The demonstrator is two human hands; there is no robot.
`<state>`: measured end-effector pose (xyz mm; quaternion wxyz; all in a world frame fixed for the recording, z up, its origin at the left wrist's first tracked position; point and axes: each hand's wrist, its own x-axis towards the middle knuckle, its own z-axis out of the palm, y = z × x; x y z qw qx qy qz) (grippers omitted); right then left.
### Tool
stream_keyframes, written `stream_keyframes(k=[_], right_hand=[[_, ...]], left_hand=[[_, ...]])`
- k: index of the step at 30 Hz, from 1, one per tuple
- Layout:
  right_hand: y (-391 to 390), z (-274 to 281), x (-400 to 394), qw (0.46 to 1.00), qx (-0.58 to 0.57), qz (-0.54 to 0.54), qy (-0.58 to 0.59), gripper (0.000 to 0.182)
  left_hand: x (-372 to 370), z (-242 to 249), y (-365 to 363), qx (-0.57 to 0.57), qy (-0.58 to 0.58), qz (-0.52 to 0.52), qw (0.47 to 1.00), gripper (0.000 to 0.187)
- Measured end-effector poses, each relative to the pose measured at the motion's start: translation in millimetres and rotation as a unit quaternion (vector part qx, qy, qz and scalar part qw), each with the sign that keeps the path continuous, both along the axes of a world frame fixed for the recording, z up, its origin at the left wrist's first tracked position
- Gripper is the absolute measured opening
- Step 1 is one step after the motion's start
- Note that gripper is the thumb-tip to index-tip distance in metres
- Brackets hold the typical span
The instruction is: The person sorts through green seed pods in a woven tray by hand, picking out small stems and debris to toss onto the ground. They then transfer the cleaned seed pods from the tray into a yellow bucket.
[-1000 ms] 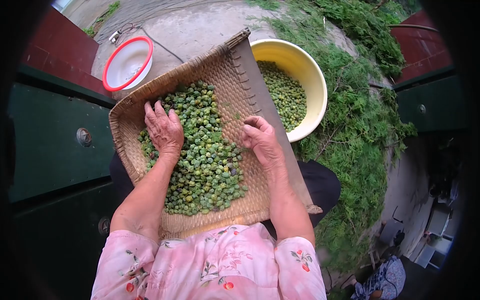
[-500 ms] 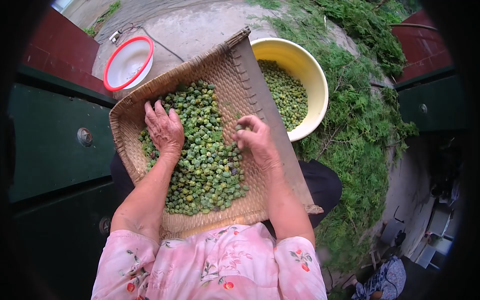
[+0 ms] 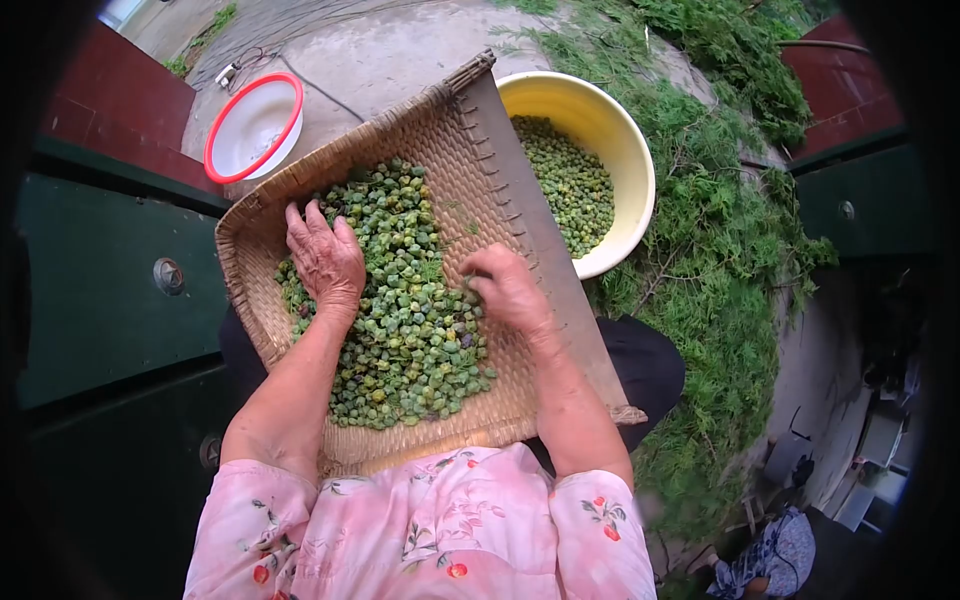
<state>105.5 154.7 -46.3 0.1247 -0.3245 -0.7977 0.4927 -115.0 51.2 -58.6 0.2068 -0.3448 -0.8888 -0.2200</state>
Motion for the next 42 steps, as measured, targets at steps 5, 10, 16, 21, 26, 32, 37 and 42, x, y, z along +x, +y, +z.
stream_keyframes(k=[5, 10, 16, 21, 26, 32, 37, 42], right_hand=[[11.4, 18.3, 9.3, 0.805, -0.483, -0.146, 0.312, 0.018], [13.6, 19.7, 13.5, 0.961, -0.247, -0.051, 0.113, 0.018], [-6.4, -4.3, 9.5, 0.984, 0.142, 0.09, -0.058, 0.027], [5.2, 33.4, 5.9, 0.938, -0.336, -0.087, -0.01, 0.025], [10.2, 11.7, 11.8, 0.845, -0.471, -0.12, 0.222, 0.02], [-3.3, -2.4, 3.2, 0.994, 0.091, 0.065, -0.01, 0.021], [-15.5, -0.1, -3.6, 0.98, 0.159, 0.081, -0.082, 0.026], [4.6, 29.1, 4.0, 0.996, -0.014, -0.083, 0.004, 0.019]], left_hand=[[0.0, -1.1, 0.4, -0.001, 0.005, 0.003, 1.0, 0.047], [-0.3, -1.6, 0.6, -0.002, 0.007, 0.004, 1.0, 0.047], [-0.2, -0.8, -0.5, -0.006, -0.005, 0.003, 1.0, 0.046], [0.4, 0.5, -0.5, -0.007, -0.01, 0.004, 1.0, 0.046], [0.2, -0.2, -0.1, -0.007, -0.002, 0.004, 1.0, 0.047], [0.7, 0.4, -0.3, -0.008, -0.006, 0.005, 1.0, 0.045], [-0.9, -2.3, -0.1, -0.004, -0.002, 0.004, 1.0, 0.047], [0.5, -0.7, -0.1, -0.004, -0.012, 0.006, 1.0, 0.048]])
